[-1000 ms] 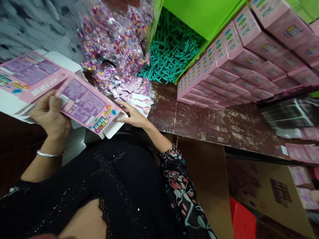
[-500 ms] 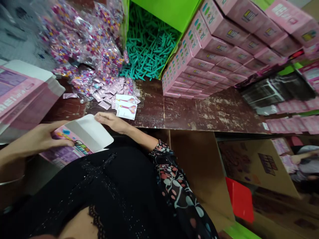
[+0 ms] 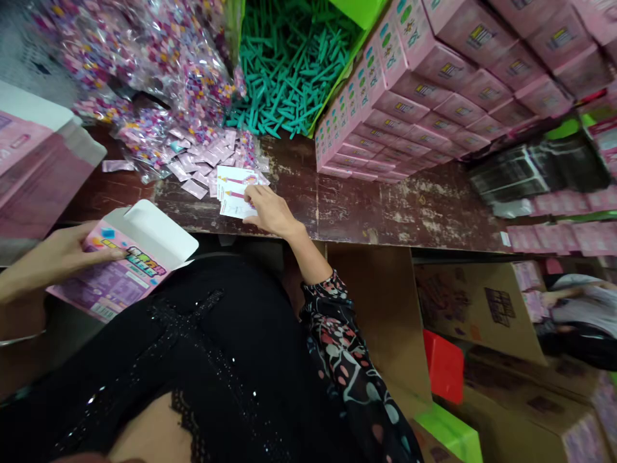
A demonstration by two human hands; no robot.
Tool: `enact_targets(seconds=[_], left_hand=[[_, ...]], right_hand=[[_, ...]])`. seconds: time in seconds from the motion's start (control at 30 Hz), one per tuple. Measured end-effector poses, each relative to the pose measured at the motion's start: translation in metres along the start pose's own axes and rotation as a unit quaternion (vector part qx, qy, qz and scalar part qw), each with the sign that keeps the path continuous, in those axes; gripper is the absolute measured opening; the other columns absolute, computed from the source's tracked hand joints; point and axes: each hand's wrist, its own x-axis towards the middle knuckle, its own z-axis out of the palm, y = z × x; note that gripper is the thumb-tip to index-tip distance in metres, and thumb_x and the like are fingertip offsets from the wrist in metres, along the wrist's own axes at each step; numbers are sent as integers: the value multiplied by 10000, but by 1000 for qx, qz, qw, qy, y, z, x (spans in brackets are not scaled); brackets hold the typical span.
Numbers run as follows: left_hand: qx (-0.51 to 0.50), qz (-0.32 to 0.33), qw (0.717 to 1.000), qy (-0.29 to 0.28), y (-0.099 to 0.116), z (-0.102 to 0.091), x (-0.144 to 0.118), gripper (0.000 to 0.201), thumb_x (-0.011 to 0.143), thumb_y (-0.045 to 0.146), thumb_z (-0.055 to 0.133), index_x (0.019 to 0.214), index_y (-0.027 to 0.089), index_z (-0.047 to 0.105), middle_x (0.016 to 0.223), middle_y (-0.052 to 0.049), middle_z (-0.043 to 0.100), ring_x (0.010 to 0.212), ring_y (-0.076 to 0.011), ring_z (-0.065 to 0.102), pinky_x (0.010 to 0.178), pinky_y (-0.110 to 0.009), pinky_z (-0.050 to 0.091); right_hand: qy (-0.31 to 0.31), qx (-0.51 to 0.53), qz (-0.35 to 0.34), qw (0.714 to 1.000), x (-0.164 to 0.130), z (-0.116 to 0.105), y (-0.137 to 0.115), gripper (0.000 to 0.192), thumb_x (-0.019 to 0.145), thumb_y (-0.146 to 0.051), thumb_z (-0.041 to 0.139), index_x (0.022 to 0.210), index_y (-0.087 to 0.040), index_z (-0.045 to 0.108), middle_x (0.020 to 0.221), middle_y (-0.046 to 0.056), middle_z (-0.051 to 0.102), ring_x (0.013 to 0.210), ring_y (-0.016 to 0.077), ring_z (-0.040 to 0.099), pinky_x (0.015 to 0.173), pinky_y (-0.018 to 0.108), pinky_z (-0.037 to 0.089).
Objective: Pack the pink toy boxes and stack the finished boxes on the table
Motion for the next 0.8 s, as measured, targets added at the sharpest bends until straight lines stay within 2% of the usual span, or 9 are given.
enact_targets(seconds=[0.1, 0.2, 0.3, 0.37, 0.43, 0.5, 0.57, 0.63, 0.8], left_hand=[[41, -15, 999, -29, 14, -3, -6, 735, 688, 808, 923, 1153, 241, 872, 1033, -84, 875, 955, -326, 796, 934, -422, 705], [49, -20, 998, -22, 20, -3, -8, 725, 666, 799, 884, 1140, 251, 858, 1018, -86, 857, 974, -341, 791, 952, -441, 695], [42, -31, 999, -13, 23, 0, -7, 717, 622, 786, 881, 1103, 255, 852, 1014, -79, 852, 948, -332, 777, 963, -453, 683], [29, -45, 999, -6, 27, 1, -5, 722, 604, 788, 887, 1085, 253, 841, 1010, -76, 853, 918, -320, 764, 944, -450, 677], [14, -55, 998, 10, 34, 1, -2, 730, 602, 799, 892, 1072, 244, 829, 1016, -83, 857, 910, -314, 761, 916, -442, 670], [1, -52, 998, 30, 42, 3, 2, 742, 621, 815, 889, 1073, 231, 825, 1053, -97, 864, 931, -315, 767, 911, -437, 661], [-7, -42, 998, 44, 52, 6, 5, 757, 638, 832, 883, 1082, 223, 821, 1090, -109, 864, 953, -317, 771, 919, -439, 652], [-13, -35, 998, 48, 62, 10, 7, 764, 646, 842, 881, 1087, 222, 816, 1104, -116, 860, 959, -318, 772, 921, -442, 645], [-35, -29, 997, 58, 75, 13, 5, 769, 626, 829, 900, 1113, 238, 835, 1093, -99, 866, 948, -313, 777, 912, -429, 639]], right_hand=[[-7, 32, 0, 999, 1, -8, 7, 358, 1041, -279, 952, 1291, -250, 698, 1451, 116, 830, 1333, 326, 731, 1133, 450, 566], [-12, 59, -4, 998, 1, -15, 12, 205, 1093, -287, 883, 1245, -255, 748, 1408, 89, 874, 1263, 301, 787, 1125, 422, 558], [-1, 76, 9, 997, 0, -19, 9, 60, 1164, -295, 770, 1171, -248, 806, 1276, 69, 908, 1178, 273, 825, 1091, 396, 564], [78, 79, 38, 993, -1, -20, 3, 177, 1212, -304, 669, 1156, -238, 823, 1230, 84, 904, 1149, 264, 831, 1069, 391, 576], [195, 111, 70, 972, 0, -23, -7, 267, 1252, -341, 574, 1189, -231, 810, 1176, 93, 882, 1077, 247, 834, 1013, 381, 599], [245, 187, 72, 949, 3, -25, -22, 325, 1278, -407, 512, 1199, -229, 772, 1019, 62, 828, 913, 215, 820, 900, 351, 610], [189, 264, 38, 945, 9, -25, -41, 349, 1276, -475, 522, 1161, -227, 738, 839, 5, 724, 721, 177, 747, 768, 315, 575], [103, 296, -8, 950, 18, -23, -64, 332, 1258, -487, 580, 1122, -219, 722, 821, -13, 702, 669, 150, 694, 726, 293, 535], [-46, 198, -120, 972, 54, -14, -118, 204, 1218, -309, 667, 1076, -194, 759, 1080, 42, 844, 987, 169, 747, 916, 293, 501]])
